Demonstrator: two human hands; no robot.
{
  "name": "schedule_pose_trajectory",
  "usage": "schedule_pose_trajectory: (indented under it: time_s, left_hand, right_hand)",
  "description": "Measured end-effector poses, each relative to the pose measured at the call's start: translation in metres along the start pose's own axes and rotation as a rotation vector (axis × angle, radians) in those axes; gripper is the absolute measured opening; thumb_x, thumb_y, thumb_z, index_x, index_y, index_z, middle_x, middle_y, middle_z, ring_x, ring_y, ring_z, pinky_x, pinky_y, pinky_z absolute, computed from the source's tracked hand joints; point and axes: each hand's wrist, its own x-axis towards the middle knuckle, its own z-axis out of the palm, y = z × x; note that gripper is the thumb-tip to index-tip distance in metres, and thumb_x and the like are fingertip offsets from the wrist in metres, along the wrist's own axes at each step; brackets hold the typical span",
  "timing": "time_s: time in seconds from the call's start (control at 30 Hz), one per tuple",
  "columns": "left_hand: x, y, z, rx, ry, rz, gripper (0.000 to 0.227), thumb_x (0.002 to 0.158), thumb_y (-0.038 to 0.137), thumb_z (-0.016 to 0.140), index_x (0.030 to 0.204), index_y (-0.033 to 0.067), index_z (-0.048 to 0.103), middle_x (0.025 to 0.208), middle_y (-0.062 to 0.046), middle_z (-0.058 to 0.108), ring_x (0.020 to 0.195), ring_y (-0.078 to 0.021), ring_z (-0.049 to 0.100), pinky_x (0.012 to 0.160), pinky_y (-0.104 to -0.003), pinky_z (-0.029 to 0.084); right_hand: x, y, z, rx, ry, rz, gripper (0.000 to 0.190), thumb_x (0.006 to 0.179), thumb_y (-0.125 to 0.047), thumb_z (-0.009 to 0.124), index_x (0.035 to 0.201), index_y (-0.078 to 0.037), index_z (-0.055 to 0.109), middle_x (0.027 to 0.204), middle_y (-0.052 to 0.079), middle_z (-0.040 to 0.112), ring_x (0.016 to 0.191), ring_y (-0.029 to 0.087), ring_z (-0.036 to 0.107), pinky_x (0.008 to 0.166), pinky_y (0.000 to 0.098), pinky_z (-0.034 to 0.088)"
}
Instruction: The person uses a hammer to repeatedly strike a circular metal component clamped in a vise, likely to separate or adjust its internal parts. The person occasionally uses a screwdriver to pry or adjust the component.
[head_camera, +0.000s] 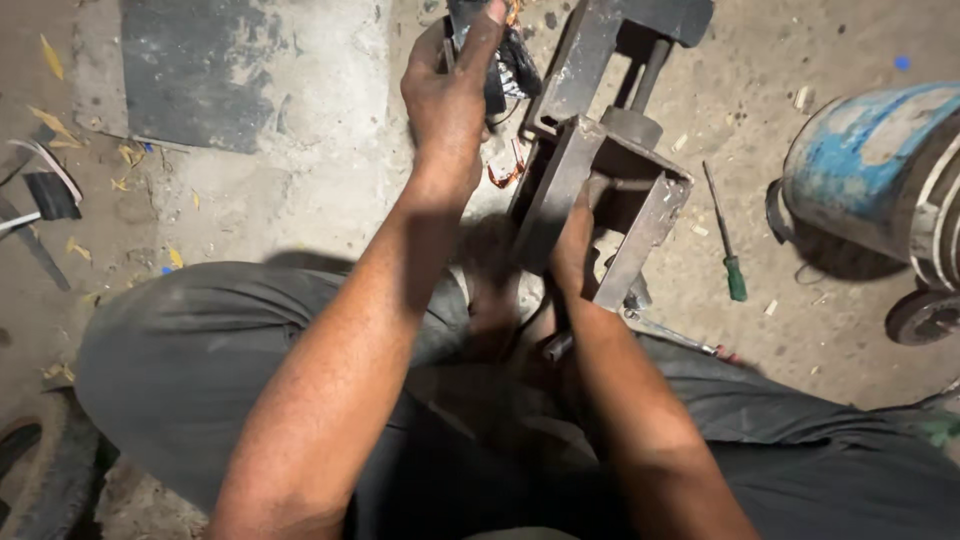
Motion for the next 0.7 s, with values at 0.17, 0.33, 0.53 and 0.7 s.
schedule_pose_trajectory:
  time_s: [0.17, 0.33, 0.53, 0.7]
  left_hand:
    - [0.0, -0.002, 0.0, 0.077, 0.106, -0.113, 0.077, 0.087, 0.05, 0.081, 0.139, -0.0004, 0.055, 0.093, -0.01, 0.075, 0.059, -0.0146, 0.054, 0.041, -0.031, 0.037]
    - [-0.002, 0.008, -0.006, 0.034, 0.079, -0.08, 0.07, 0.081, 0.052, 0.078, 0.125, -0.0003, 0.065, 0.087, -0.001, 0.07, 0.054, -0.0051, 0.058, 0.034, -0.024, 0.037]
    - [0.002, 0.011, -0.014, 0.008, 0.096, -0.151, 0.056, 0.083, 0.048, 0.081, 0.115, 0.0018, 0.07, 0.08, 0.0, 0.067, 0.05, -0.0069, 0.057, 0.033, -0.024, 0.036]
    - [0.0, 0.018, -0.014, -0.093, 0.005, -0.15, 0.048, 0.09, 0.044, 0.079, 0.11, 0.0012, 0.069, 0.081, -0.002, 0.07, 0.055, -0.0088, 0.065, 0.037, -0.025, 0.041]
  right_hand:
    - [-0.036, 0.002, 0.003, -0.356, 0.06, -0.379, 0.059, 0.089, -0.029, 0.059, 0.133, 0.009, 0.052, 0.117, 0.023, 0.065, 0.107, 0.036, 0.063, 0.1, 0.0467, 0.048]
    - [-0.035, -0.035, 0.058, -0.553, 0.088, -0.708, 0.047, 0.097, -0.016, 0.057, 0.138, 0.004, 0.051, 0.134, 0.032, 0.051, 0.121, 0.046, 0.054, 0.104, 0.0481, 0.046]
    - [-0.004, -0.071, 0.095, -0.841, 0.014, -0.313, 0.026, 0.091, -0.01, 0.059, 0.117, -0.007, 0.062, 0.101, 0.016, 0.063, 0.099, 0.035, 0.063, 0.09, 0.0487, 0.05]
    - [-0.048, -0.073, 0.054, -0.568, 0.024, -0.463, 0.023, 0.091, -0.012, 0.06, 0.114, -0.006, 0.062, 0.101, 0.016, 0.063, 0.099, 0.035, 0.064, 0.087, 0.0478, 0.051]
